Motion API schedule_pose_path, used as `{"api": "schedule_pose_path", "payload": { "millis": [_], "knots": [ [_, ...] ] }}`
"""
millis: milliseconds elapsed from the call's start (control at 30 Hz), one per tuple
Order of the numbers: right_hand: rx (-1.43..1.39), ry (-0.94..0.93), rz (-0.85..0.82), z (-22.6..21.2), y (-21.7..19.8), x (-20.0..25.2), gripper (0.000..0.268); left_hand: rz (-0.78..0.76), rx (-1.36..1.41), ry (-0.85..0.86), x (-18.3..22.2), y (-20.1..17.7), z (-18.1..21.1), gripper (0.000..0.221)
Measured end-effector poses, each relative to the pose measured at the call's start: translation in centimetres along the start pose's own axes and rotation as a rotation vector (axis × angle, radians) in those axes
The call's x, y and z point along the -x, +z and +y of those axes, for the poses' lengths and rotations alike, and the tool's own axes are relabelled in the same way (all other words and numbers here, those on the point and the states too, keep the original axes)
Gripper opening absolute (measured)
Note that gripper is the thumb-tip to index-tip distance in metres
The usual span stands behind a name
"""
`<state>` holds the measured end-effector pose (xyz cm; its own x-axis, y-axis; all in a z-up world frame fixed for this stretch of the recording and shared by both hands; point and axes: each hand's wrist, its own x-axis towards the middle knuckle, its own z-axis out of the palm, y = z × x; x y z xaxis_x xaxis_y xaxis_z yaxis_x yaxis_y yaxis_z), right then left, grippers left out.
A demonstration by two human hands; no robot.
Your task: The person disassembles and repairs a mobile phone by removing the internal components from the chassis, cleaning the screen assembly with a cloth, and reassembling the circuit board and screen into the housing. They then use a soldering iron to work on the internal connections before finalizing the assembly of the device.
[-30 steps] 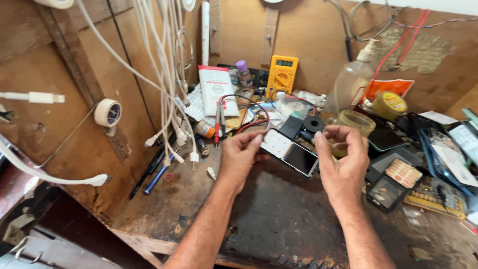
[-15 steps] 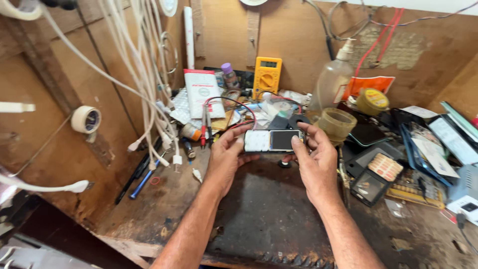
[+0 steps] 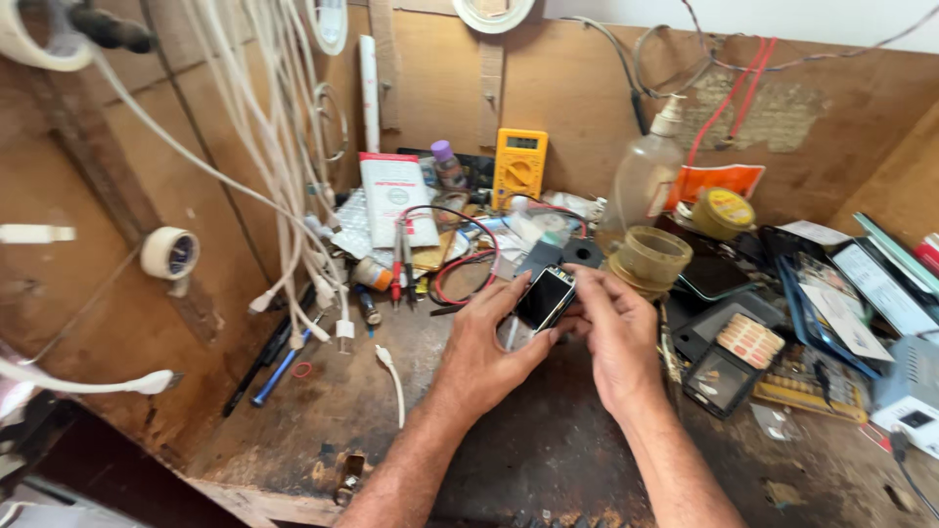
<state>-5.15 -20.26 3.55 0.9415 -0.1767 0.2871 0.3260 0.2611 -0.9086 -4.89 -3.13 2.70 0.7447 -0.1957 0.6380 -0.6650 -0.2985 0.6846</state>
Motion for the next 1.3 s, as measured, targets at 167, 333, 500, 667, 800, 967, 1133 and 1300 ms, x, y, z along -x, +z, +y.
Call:
{"api": "schedule_pose_path", "payload": {
  "millis": [167, 333, 500, 667, 800, 967, 1133, 1300],
  "knots": [
    [0.076, 0.006, -0.057, -0.4, 0.8, 0.4, 0.031, 0.119, 0.575, -0.317, -0.8, 1.2, -1.7, 0.062],
    [0.403, -0.056, -0.218, -0.5, 1.9, 1.3, 0.036, 0.085, 1.03, -0.596, -0.6, 0.3, -2.2, 0.046],
    [0.546, -0.126, -0.299, 0.2, 2.4, 1.5, 0.046, 0.074, 1.072, -0.65, -0.6, 0.0, -2.4, 0.039],
    [0.511, -0.09, -0.217, 0.8, 1.9, 1.4, 0.034, 0.091, 0.992, -0.681, -0.7, 0.5, -2.5, 0.043],
    [0.508, -0.081, -0.159, 0.9, 1.7, 1.3, 0.029, 0.1, 0.989, -0.645, -0.6, 0.6, -2.9, 0.044],
    [0.699, -0.104, 0.073, 0.7, 1.3, 0.9, 0.02, 0.174, 1.085, -0.664, -1.0, 1.1, -3.5, 0.04],
    [0.622, -0.183, 0.17, 1.5, 0.4, 0.4, 0.022, 0.22, 1.056, -0.702, -0.8, 0.4, -3.8, 0.033],
    [0.358, 0.129, 0.168, 0.8, 0.9, 0.3, 0.026, 0.475, 0.905, -0.558, -1.6, -0.9, -3.0, 0.038]
  ]
}}
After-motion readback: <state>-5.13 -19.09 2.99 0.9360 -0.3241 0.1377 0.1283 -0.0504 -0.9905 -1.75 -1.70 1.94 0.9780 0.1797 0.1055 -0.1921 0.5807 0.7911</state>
